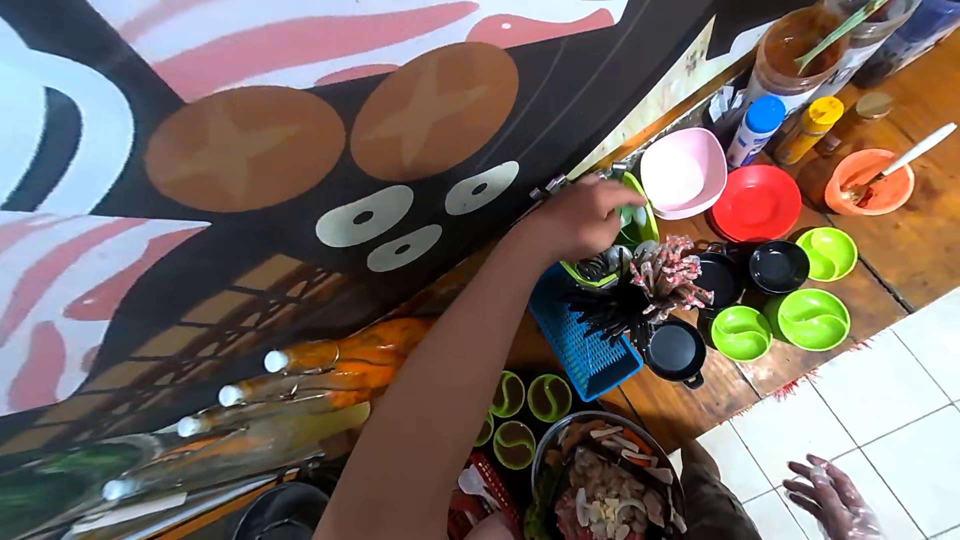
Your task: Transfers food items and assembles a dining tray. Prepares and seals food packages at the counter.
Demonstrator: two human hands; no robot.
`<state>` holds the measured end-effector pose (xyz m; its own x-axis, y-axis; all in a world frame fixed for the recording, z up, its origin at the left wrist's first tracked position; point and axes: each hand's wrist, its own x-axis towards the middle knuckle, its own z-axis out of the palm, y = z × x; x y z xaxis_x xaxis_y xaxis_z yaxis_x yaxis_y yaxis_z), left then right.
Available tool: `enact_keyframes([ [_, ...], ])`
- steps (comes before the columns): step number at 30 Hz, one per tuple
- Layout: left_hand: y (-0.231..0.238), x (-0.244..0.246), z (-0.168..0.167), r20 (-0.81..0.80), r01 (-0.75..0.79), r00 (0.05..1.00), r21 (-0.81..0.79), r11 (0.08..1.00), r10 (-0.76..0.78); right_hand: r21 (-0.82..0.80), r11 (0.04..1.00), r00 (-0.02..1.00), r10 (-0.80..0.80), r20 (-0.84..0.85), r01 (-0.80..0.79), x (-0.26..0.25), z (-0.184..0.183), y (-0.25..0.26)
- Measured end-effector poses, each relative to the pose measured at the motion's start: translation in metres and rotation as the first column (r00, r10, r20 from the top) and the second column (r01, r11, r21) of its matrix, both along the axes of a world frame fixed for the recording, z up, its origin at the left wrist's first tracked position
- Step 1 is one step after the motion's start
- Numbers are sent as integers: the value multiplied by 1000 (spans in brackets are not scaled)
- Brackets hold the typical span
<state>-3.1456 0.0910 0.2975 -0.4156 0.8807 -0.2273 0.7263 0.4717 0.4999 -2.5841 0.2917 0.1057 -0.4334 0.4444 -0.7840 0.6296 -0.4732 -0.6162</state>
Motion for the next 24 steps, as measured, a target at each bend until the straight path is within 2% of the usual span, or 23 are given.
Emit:
enact_keyframes([
  [2,17,16,7,-47,-17,999,140,990,24,1,1000,1000,-2,-8,2,3,-1,1],
  [3,28,28,11,-64,0,998,128,992,9,2,1000,1000,0,-11,0,5,-1,2],
  [6,62,69,13,-10,70,997,-195,978,-74,0,1000,1000,-6,-17,6,6,-2,3],
  [7,70,78,9,11,103,995,-235,967,-103,1,1000,1000,-4,-24,4,5,-1,3],
  [9,81,87,11,100,106,991,-187,977,-89,5,1000,999,8,-38,-8,3,2,2],
  [11,83,86,21,160,17,987,-60,998,-7,4,1000,999,27,-45,-27,1,4,3],
  [13,74,79,38,146,-83,987,78,993,71,6,999,998,34,-62,-34,3,4,6],
  [16,43,76,66,-16,-196,977,317,928,212,13,998,995,61,-82,-60,8,4,11],
  [19,-10,107,102,-121,-281,913,503,817,389,22,995,990,104,-100,-102,7,8,15],
  [22,-92,185,120,-33,-320,872,716,620,488,27,983,974,181,-133,-179,0,11,15],
  [24,-155,260,109,18,-385,772,809,445,635,30,968,955,251,-159,-249,-11,15,11],
])
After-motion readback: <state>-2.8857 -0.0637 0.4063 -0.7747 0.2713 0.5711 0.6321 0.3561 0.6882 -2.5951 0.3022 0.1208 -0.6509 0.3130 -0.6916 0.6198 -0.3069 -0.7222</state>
